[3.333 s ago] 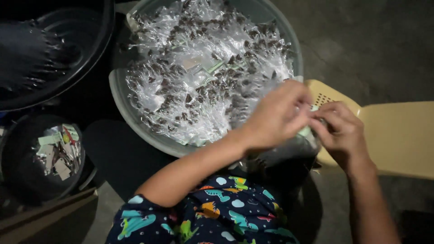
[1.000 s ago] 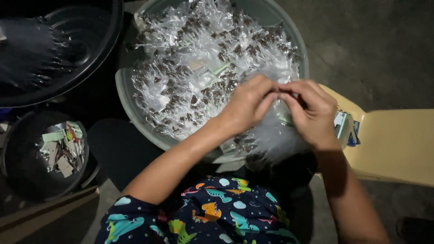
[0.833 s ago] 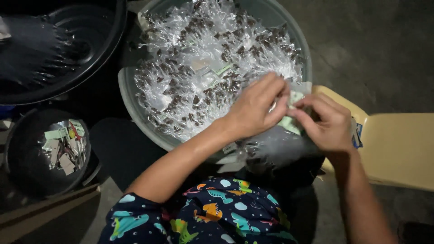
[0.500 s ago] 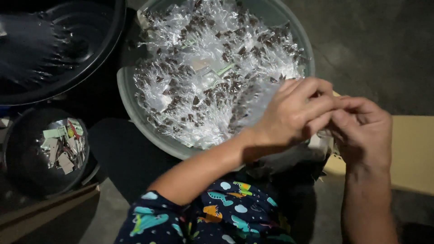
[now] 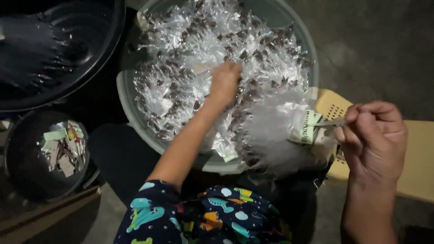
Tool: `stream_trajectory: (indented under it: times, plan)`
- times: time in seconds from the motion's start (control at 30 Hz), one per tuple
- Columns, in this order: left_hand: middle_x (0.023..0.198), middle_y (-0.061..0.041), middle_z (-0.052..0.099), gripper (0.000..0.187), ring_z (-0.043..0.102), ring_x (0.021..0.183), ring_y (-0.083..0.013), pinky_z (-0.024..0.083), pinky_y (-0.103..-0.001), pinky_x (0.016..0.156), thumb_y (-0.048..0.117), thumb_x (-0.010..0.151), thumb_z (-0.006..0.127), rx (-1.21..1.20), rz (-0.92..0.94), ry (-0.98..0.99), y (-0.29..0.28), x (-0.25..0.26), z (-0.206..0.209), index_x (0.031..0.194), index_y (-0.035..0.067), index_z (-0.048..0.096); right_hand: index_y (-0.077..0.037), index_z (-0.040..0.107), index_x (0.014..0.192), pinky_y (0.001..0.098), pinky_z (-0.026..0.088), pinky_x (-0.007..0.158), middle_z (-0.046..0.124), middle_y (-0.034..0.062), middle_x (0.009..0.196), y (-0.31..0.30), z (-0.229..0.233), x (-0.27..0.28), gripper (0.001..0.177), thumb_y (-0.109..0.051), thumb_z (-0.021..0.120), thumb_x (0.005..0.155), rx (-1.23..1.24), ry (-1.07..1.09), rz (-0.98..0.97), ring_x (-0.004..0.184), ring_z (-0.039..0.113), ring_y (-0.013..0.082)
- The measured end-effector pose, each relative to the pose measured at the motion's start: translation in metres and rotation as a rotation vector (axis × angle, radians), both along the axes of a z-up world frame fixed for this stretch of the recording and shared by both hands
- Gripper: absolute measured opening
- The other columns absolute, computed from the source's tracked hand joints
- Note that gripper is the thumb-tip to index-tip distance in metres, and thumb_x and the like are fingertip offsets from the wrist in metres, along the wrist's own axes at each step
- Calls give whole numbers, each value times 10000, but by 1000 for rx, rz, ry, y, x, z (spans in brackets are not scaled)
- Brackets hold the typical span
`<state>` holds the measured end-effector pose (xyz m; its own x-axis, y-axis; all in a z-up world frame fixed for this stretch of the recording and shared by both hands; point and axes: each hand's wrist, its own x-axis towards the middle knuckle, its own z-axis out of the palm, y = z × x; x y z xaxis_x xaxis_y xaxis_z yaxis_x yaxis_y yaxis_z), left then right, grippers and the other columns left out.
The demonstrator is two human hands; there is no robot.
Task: Sorting and inspecting small plastic bags containing items from a large basin into other containers.
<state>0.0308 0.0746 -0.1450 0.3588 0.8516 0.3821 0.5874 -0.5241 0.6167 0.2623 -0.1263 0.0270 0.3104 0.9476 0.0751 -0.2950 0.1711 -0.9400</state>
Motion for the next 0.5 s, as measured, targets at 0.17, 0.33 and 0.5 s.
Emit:
stream_trajectory:
  times: [0.17, 0.33, 0.5]
  plan:
    - [972, -136, 702, 67, 655, 948, -299, 543, -492, 989, 9, 929, 707, -152, 56, 598, 35, -29, -24, 877, 44, 730, -121, 665, 1063, 239, 375, 528, 656, 125, 932, 5, 8, -5, 60, -113, 683, 1006, -41, 27, 44, 472, 323, 50]
    - [674, -66, 636, 189, 595, 585, -223, 563, -352, 567, 118, 886, 709, 6, 245, 245, 52, -43, -14, 699, 91, 721, -117, 638, 1028, 211, 358, 521, 652, 87, 905, 14, 20, -27, 39, -90, 642, 1001, -124, -77, -37, 478, 349, 32]
    - [648, 15, 574, 104, 486, 564, -91, 377, -294, 520, 35, 898, 665, -362, 71, -373, 12, -78, 96, 833, 116, 659, -48, 676, 1113, 224, 534, 789, 705, 69, 1027, 28, 18, -65, 69, -43, 675, 1044, -154, -800, -191, 890, 643, 116]
